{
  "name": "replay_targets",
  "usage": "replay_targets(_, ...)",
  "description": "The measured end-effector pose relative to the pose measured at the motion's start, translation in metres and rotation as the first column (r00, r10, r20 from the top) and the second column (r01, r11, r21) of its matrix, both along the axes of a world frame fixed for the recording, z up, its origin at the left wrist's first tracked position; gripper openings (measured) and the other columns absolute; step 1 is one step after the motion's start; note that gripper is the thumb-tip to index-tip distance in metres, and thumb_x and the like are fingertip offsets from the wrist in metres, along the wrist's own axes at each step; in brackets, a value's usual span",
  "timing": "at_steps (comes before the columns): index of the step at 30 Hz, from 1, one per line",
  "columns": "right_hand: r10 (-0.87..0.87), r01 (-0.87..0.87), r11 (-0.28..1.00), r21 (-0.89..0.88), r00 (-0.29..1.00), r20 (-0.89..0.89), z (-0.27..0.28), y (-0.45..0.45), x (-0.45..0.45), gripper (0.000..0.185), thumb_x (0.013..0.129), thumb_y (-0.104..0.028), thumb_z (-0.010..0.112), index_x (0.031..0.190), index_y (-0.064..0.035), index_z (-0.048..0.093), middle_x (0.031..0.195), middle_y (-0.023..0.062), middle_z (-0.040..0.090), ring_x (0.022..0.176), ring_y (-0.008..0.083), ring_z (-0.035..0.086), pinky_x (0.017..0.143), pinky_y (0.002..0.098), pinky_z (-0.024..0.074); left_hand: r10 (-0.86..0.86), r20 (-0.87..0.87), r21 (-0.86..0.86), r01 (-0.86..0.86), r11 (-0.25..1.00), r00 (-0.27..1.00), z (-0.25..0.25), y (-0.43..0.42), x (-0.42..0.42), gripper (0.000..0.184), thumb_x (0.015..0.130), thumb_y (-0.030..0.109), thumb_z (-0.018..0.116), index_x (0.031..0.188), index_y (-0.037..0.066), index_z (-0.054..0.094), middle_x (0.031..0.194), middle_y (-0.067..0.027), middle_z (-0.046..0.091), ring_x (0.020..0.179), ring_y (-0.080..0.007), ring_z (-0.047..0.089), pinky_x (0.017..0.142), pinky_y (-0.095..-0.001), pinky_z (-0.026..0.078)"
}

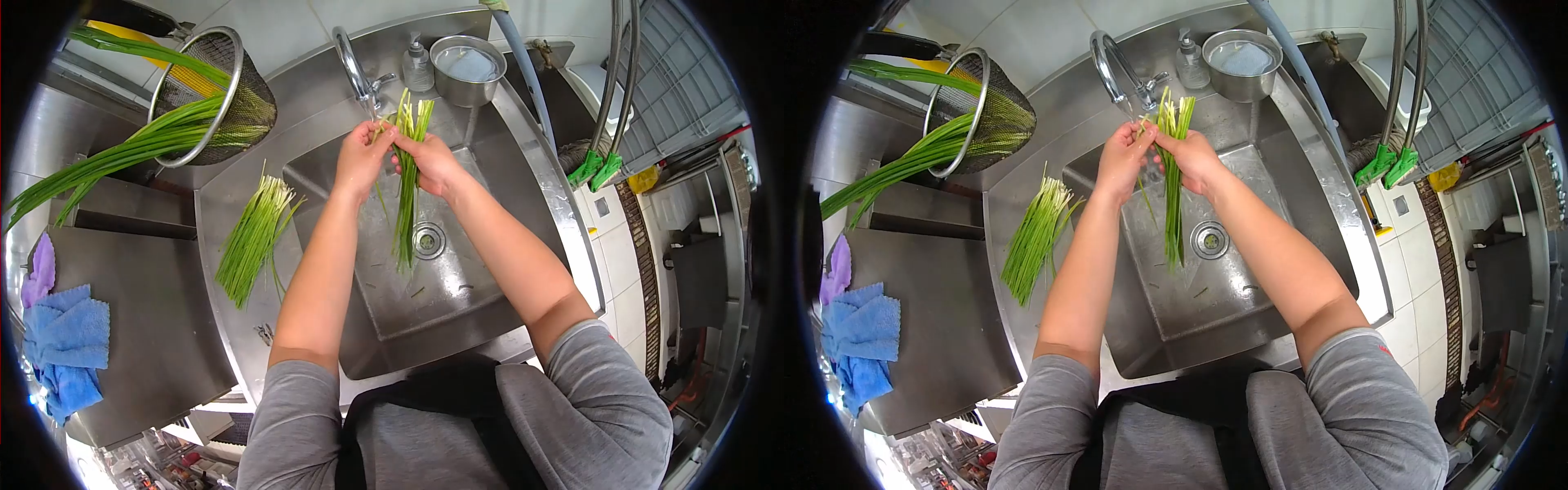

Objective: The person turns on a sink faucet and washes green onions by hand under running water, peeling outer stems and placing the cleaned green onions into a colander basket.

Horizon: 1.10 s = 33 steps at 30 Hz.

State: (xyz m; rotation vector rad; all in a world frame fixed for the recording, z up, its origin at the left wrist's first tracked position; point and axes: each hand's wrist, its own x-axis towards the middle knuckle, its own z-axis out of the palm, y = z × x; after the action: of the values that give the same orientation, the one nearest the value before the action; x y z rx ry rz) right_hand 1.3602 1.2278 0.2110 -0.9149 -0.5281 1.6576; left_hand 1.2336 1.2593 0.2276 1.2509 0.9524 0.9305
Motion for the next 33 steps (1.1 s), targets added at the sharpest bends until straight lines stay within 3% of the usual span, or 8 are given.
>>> replay_targets(8,-0.008,0.006,0.997,0.075,1.000,0.028,0.002,-0.001,-0.006,0.017,0.087,-0.012,0.059,0.098,-0.0002,0.061,0.082,0.0041,0.061,0.070,0.0124,0.057,0.060,0.0259,0.0460,0.198,0.165,-0.221,-0.160,0.962,0.966,-0.005,0.018,-0.015,0.020,0.089,0.029,0.058,0.091,0.009,0.056,0.079,-0.0005,0.058,0.071,-0.0094,0.053,0.064,-0.0230,0.042)
replay_targets(11,0.013,-0.018,0.999,0.046,0.995,0.102,-0.003,-0.001,-0.005,0.016,0.087,-0.012,0.059,0.099,-0.0010,0.061,0.083,0.0037,0.061,0.069,0.0117,0.056,0.060,0.0254,0.0453,0.384,0.349,-0.336,-0.268,0.903,0.855,0.021,0.013,-0.007,0.022,0.096,0.033,0.043,0.097,0.014,0.051,0.069,0.0026,0.049,0.055,-0.0097,0.045,0.056,-0.0280,0.039)
replay_targets(14,0.006,-0.010,0.999,0.032,0.995,0.101,-0.016,0.001,-0.003,0.016,0.087,-0.012,0.059,0.098,-0.0020,0.062,0.084,0.0035,0.061,0.068,0.0111,0.055,0.059,0.0250,0.0442,0.050,0.374,-0.261,0.053,0.964,0.926,0.006,0.023,-0.023,0.025,0.094,0.038,0.046,0.094,0.013,0.051,0.069,0.0030,0.048,0.063,-0.0080,0.047,0.061,-0.0254,0.039)
replay_targets(15,-0.019,0.016,1.000,0.027,0.992,0.122,-0.017,0.002,-0.002,0.015,0.086,-0.013,0.060,0.097,-0.0025,0.062,0.083,0.0033,0.061,0.067,0.0109,0.055,0.058,0.0247,0.0437,0.053,0.375,-0.260,0.050,0.964,0.925,0.007,0.022,-0.022,0.025,0.094,0.038,0.046,0.094,0.013,0.051,0.069,0.0030,0.048,0.063,-0.0080,0.047,0.061,-0.0254,0.039)
replay_targets(17,-0.044,0.041,0.999,0.024,0.989,0.144,-0.016,0.004,-0.003,0.014,0.086,-0.013,0.061,0.096,-0.0030,0.062,0.082,0.0031,0.061,0.067,0.0106,0.055,0.057,0.0244,0.0431,0.079,-0.074,-0.129,-0.088,0.988,0.994,0.010,0.018,-0.011,0.026,0.091,0.035,0.054,0.091,0.010,0.053,0.071,0.0036,0.051,0.061,-0.0063,0.045,0.058,-0.0218,0.035)
replay_targets(20,-0.042,0.032,0.996,0.083,0.992,0.117,-0.010,0.006,-0.006,0.014,0.085,-0.013,0.062,0.095,-0.0033,0.063,0.081,0.0029,0.062,0.066,0.0106,0.054,0.058,0.0250,0.0432,0.118,-0.074,0.173,-0.104,0.979,0.990,0.000,0.009,0.002,0.020,0.088,0.027,0.059,0.086,0.007,0.059,0.064,0.0046,0.045,0.054,-0.0056,0.039,0.050,-0.0211,0.034)
replay_targets(30,0.051,-0.053,0.998,0.045,0.998,0.033,-0.005,0.000,0.000,0.019,0.087,-0.020,0.061,0.098,-0.0044,0.063,0.080,0.0024,0.060,0.066,0.0104,0.052,0.059,0.0247,0.0432,0.223,0.187,-0.158,-0.195,0.968,0.957,0.027,0.022,-0.010,0.021,0.090,0.030,0.056,0.086,0.011,0.064,0.075,0.0044,0.056,0.062,-0.0040,0.041,0.050,-0.0197,0.032)
replay_targets(33,0.083,-0.084,0.995,0.048,0.996,0.015,-0.011,-0.001,0.004,0.022,0.089,-0.023,0.057,0.101,-0.0046,0.062,0.080,0.0017,0.058,0.065,0.0107,0.050,0.059,0.0250,0.0429,0.212,0.050,-0.102,-0.206,0.973,0.976,0.026,0.028,-0.023,0.026,0.091,0.034,0.054,0.085,0.010,0.063,0.078,0.0026,0.057,0.064,-0.0041,0.042,0.054,-0.0216,0.034)
